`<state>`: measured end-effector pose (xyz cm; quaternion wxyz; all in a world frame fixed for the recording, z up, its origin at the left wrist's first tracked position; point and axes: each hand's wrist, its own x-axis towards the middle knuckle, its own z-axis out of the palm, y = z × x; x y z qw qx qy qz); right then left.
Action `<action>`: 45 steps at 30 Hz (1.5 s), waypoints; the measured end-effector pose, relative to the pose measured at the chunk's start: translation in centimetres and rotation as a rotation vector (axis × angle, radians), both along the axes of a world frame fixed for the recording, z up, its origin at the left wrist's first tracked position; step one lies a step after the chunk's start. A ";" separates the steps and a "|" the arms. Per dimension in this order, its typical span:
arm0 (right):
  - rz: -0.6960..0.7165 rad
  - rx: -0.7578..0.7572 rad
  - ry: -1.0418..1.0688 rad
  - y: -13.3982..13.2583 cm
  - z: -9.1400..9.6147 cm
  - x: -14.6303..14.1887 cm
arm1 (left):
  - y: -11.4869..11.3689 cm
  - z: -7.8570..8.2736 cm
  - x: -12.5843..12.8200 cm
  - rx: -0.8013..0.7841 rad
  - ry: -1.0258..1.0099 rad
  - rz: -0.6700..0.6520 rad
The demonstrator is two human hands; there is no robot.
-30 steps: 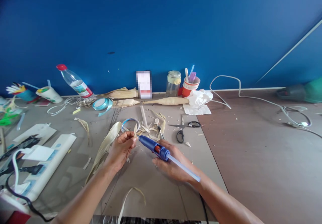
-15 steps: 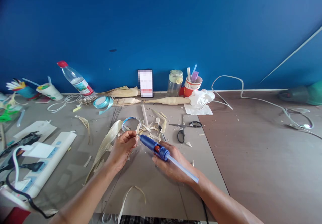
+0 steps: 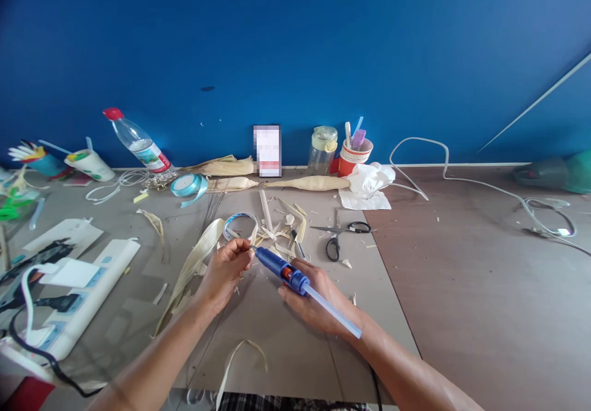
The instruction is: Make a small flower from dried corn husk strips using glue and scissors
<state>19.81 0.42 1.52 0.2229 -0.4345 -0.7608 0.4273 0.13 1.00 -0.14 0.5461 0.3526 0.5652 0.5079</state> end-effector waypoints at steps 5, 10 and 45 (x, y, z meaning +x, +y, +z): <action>0.020 0.015 -0.013 0.1 -0.4 0.1 | 0.0 0.2 0.0 -0.031 0.027 -0.007; 0.013 0.013 -0.011 0.1 -0.3 0.0 | 0.0 0.3 0.0 -0.018 0.001 -0.004; -0.028 -0.063 0.022 0.1 0.7 0.4 | 0.1 -0.2 -0.2 0.010 -0.054 -0.022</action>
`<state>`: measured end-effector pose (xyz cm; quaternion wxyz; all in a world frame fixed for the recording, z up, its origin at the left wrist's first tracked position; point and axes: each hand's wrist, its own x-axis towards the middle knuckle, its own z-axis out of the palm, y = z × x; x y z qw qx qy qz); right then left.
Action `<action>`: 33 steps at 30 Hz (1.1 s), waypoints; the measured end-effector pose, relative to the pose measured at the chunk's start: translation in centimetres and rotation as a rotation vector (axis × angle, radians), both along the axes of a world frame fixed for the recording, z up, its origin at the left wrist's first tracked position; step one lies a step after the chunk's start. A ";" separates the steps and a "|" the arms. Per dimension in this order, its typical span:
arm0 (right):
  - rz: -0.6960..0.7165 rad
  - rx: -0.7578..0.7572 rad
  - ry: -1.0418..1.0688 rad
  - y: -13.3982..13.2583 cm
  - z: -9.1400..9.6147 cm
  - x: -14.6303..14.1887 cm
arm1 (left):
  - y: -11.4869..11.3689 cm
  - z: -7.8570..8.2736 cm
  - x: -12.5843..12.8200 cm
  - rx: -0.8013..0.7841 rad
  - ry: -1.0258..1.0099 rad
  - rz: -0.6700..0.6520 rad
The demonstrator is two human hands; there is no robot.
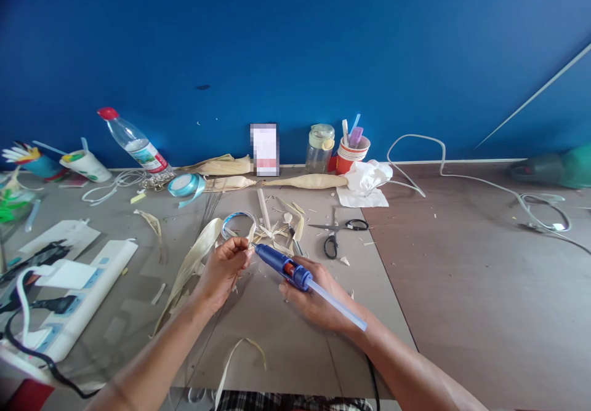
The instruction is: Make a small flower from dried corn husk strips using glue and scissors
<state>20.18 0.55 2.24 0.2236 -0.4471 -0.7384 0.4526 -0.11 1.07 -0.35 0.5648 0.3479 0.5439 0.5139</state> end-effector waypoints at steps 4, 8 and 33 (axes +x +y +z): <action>-0.006 -0.018 0.036 0.1 0.0 0.2 | -0.1 0.0 0.0 -0.008 0.007 -0.005; 0.028 -0.008 0.030 0.1 0.2 0.1 | -0.1 0.2 0.1 -0.004 0.006 -0.006; 0.041 0.040 -0.049 0.2 0.3 -0.1 | -0.1 0.5 0.3 -0.035 0.025 -0.008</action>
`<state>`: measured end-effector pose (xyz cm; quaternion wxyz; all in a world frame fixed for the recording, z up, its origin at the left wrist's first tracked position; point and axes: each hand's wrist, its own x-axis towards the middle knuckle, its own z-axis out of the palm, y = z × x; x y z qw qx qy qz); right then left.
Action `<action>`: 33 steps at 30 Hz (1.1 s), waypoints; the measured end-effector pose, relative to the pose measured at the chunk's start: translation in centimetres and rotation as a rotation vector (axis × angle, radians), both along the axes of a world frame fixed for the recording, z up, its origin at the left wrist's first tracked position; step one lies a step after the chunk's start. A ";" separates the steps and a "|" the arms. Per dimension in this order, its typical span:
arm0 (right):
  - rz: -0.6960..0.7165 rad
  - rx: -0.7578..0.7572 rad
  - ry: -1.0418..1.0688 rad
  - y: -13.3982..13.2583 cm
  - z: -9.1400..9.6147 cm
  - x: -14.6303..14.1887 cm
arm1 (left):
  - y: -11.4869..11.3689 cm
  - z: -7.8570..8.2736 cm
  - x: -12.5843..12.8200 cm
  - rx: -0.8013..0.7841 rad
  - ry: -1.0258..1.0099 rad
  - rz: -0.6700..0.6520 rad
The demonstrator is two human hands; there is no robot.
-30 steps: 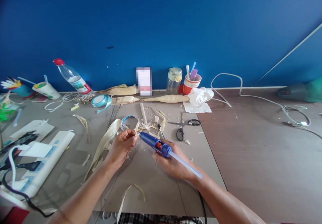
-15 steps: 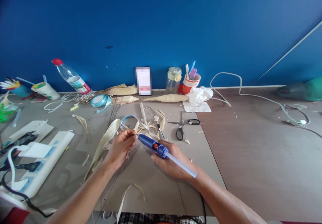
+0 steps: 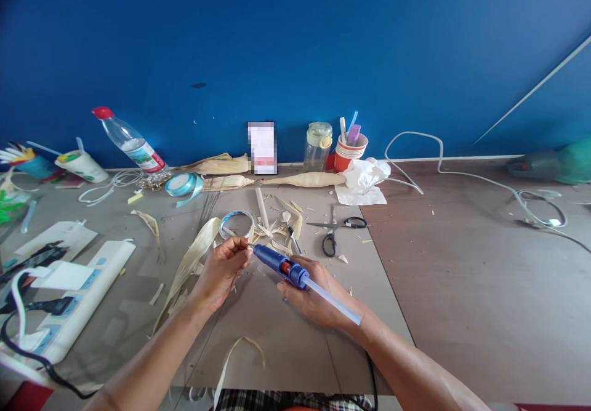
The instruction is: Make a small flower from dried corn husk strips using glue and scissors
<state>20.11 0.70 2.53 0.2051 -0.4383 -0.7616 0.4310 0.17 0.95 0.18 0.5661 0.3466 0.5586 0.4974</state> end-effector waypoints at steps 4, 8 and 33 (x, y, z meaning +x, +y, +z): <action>0.003 -0.013 -0.017 0.0 0.1 0.0 | 0.0 0.0 0.0 -0.004 0.021 0.007; -0.009 -0.023 -0.007 0.0 0.1 0.0 | 0.0 0.0 0.0 0.001 0.012 0.009; -0.222 0.427 0.018 1.4 0.4 3.5 | 0.1 0.1 0.0 0.023 -0.014 0.012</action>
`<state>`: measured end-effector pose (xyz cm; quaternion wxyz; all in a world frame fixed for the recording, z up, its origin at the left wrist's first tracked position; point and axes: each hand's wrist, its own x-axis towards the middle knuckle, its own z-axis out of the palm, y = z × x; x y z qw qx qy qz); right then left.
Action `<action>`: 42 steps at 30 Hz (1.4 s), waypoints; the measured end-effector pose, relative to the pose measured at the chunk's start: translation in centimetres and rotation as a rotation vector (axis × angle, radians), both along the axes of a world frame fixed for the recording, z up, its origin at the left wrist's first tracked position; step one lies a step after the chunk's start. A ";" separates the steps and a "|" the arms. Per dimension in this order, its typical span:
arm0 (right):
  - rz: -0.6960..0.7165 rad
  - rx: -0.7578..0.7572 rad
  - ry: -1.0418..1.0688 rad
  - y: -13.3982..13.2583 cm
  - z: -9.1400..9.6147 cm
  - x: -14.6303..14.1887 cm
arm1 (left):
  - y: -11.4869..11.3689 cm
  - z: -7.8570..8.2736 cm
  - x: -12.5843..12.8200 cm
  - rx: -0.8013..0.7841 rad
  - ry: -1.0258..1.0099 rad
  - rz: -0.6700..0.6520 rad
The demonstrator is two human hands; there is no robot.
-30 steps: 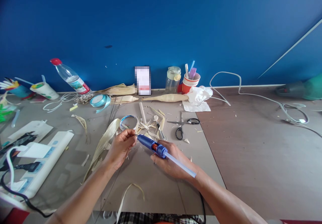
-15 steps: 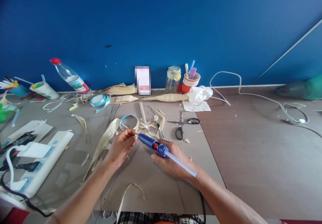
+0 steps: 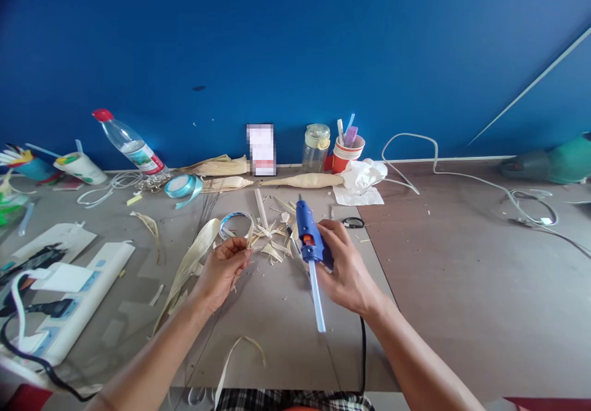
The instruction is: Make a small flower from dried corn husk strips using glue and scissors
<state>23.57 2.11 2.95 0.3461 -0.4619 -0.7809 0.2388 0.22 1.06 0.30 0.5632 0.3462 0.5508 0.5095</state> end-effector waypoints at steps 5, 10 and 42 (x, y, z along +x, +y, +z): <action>-0.220 0.184 -0.220 0.4 -1.4 3.1 | -0.1 -0.5 -0.3 0.008 -0.020 -0.010; -0.363 0.235 -0.448 0.3 -4.9 7.8 | -0.2 -0.2 -0.4 0.045 -0.070 -0.032; 0.045 -1.119 0.774 1.7 -1.6 -9.6 | -0.7 0.2 -0.3 0.055 -0.100 -0.104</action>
